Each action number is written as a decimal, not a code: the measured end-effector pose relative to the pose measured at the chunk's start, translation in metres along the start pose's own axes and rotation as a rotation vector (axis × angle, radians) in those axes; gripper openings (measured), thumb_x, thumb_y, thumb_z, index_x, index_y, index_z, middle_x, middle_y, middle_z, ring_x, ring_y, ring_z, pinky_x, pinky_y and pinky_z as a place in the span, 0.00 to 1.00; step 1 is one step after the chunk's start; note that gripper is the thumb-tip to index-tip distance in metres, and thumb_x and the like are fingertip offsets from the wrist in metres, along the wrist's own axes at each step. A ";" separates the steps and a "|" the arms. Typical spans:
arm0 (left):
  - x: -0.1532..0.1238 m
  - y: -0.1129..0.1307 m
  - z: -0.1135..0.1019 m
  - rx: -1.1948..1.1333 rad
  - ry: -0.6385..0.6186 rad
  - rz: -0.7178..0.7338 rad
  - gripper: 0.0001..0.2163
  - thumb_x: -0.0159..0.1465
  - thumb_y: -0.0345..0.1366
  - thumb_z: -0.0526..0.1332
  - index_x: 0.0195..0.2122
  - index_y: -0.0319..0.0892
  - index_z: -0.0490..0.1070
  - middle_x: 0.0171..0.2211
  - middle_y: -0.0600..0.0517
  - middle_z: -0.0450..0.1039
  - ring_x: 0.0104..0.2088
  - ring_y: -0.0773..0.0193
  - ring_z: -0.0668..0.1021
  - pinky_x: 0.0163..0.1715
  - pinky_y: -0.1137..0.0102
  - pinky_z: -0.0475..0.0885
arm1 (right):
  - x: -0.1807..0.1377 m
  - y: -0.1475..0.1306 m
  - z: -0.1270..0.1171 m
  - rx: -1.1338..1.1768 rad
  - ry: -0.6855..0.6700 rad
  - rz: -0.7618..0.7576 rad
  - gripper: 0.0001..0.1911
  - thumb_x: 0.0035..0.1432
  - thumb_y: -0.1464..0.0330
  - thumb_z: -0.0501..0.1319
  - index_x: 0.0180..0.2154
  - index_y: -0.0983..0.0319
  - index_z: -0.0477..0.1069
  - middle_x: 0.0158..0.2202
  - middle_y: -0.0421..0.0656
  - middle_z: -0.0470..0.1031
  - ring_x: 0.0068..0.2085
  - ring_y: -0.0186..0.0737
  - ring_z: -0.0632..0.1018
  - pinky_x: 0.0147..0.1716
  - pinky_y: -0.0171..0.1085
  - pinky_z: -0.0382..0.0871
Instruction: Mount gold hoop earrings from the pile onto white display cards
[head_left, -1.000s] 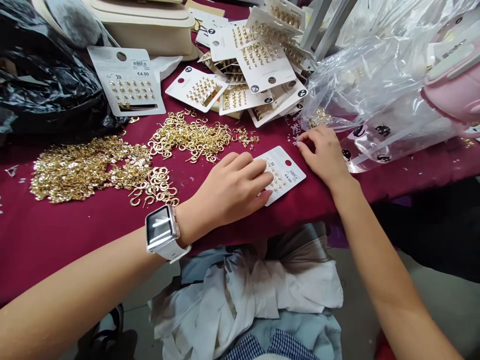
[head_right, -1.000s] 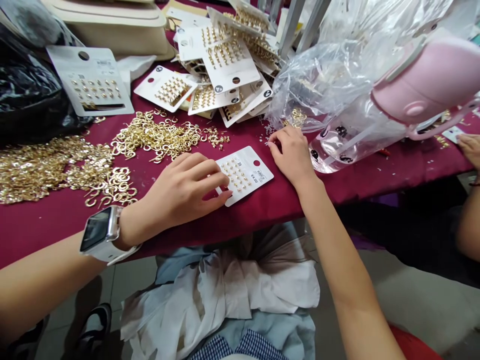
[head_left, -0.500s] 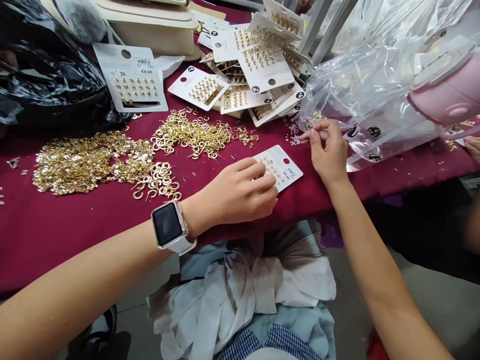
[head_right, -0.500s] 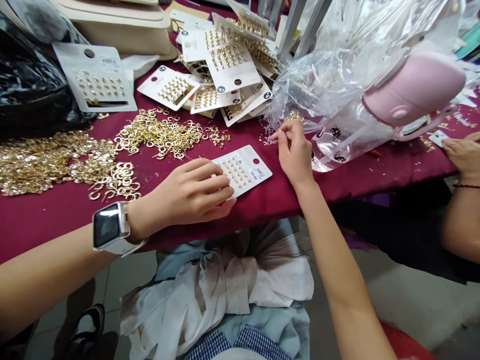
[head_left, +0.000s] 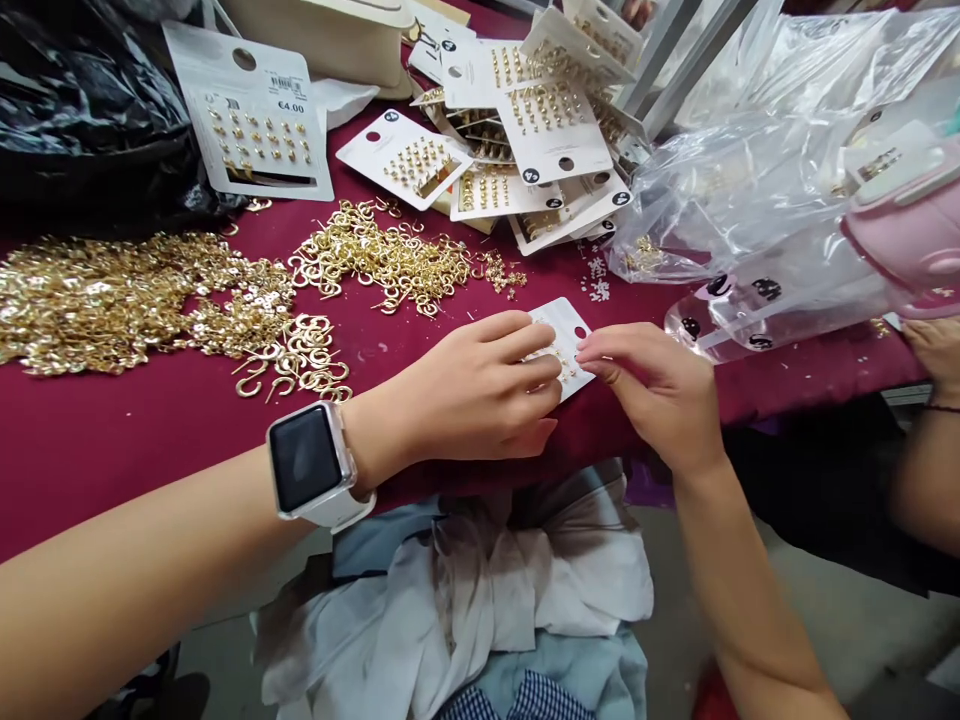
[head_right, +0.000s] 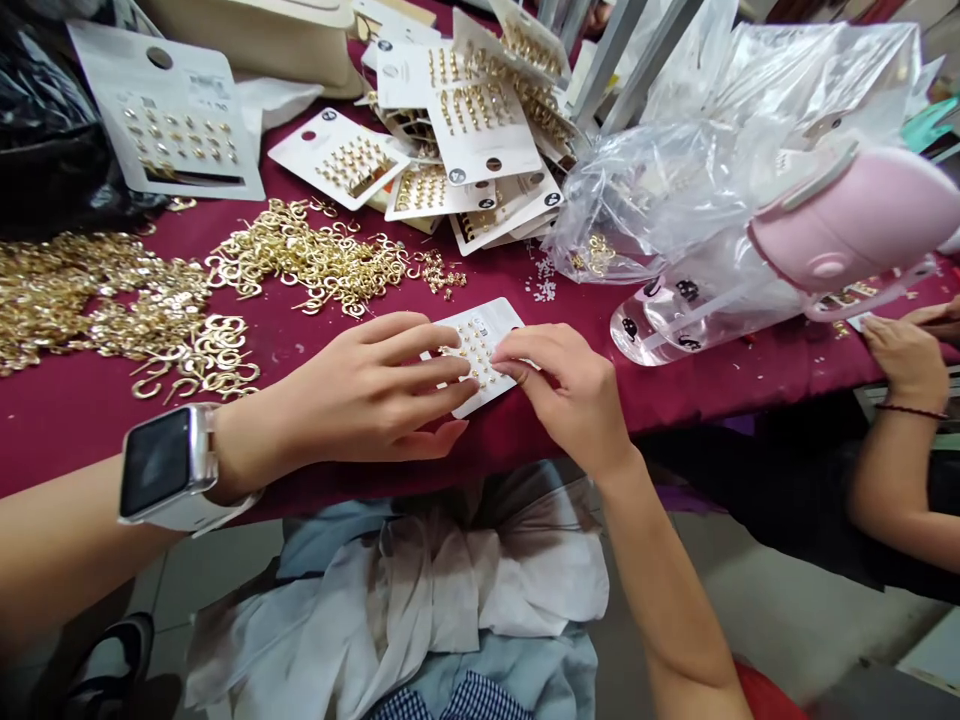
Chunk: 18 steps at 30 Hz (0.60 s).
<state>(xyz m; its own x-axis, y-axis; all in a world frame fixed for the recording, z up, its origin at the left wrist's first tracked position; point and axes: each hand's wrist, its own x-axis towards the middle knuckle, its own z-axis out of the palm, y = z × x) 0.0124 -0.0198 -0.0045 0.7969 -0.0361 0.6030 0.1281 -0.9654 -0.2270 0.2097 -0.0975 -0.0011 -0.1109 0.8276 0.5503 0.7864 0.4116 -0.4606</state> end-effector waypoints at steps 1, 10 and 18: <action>-0.001 0.000 0.000 0.000 -0.006 -0.003 0.10 0.65 0.40 0.56 0.35 0.42 0.75 0.34 0.54 0.78 0.42 0.61 0.77 0.43 0.67 0.69 | 0.001 -0.001 0.001 -0.042 0.000 -0.040 0.05 0.57 0.74 0.62 0.32 0.58 0.75 0.34 0.40 0.77 0.38 0.37 0.78 0.41 0.37 0.72; -0.002 0.001 0.007 -0.035 -0.008 -0.025 0.10 0.64 0.37 0.57 0.32 0.39 0.76 0.34 0.53 0.78 0.44 0.61 0.77 0.49 0.67 0.71 | -0.003 0.006 0.017 -0.102 0.039 -0.043 0.10 0.56 0.79 0.60 0.31 0.58 0.74 0.32 0.40 0.74 0.37 0.36 0.77 0.37 0.36 0.72; -0.003 -0.004 0.006 -0.122 -0.097 -0.023 0.13 0.65 0.35 0.51 0.34 0.40 0.76 0.43 0.52 0.75 0.47 0.59 0.75 0.47 0.63 0.73 | -0.002 0.004 0.016 -0.154 0.022 -0.062 0.10 0.58 0.78 0.60 0.31 0.56 0.72 0.32 0.37 0.74 0.35 0.33 0.76 0.36 0.35 0.71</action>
<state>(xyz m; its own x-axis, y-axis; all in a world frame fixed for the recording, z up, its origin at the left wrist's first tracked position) 0.0136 -0.0143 -0.0101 0.8489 0.0055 0.5285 0.0787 -0.9901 -0.1162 0.2030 -0.0919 -0.0155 -0.1494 0.7932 0.5904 0.8624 0.3966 -0.3146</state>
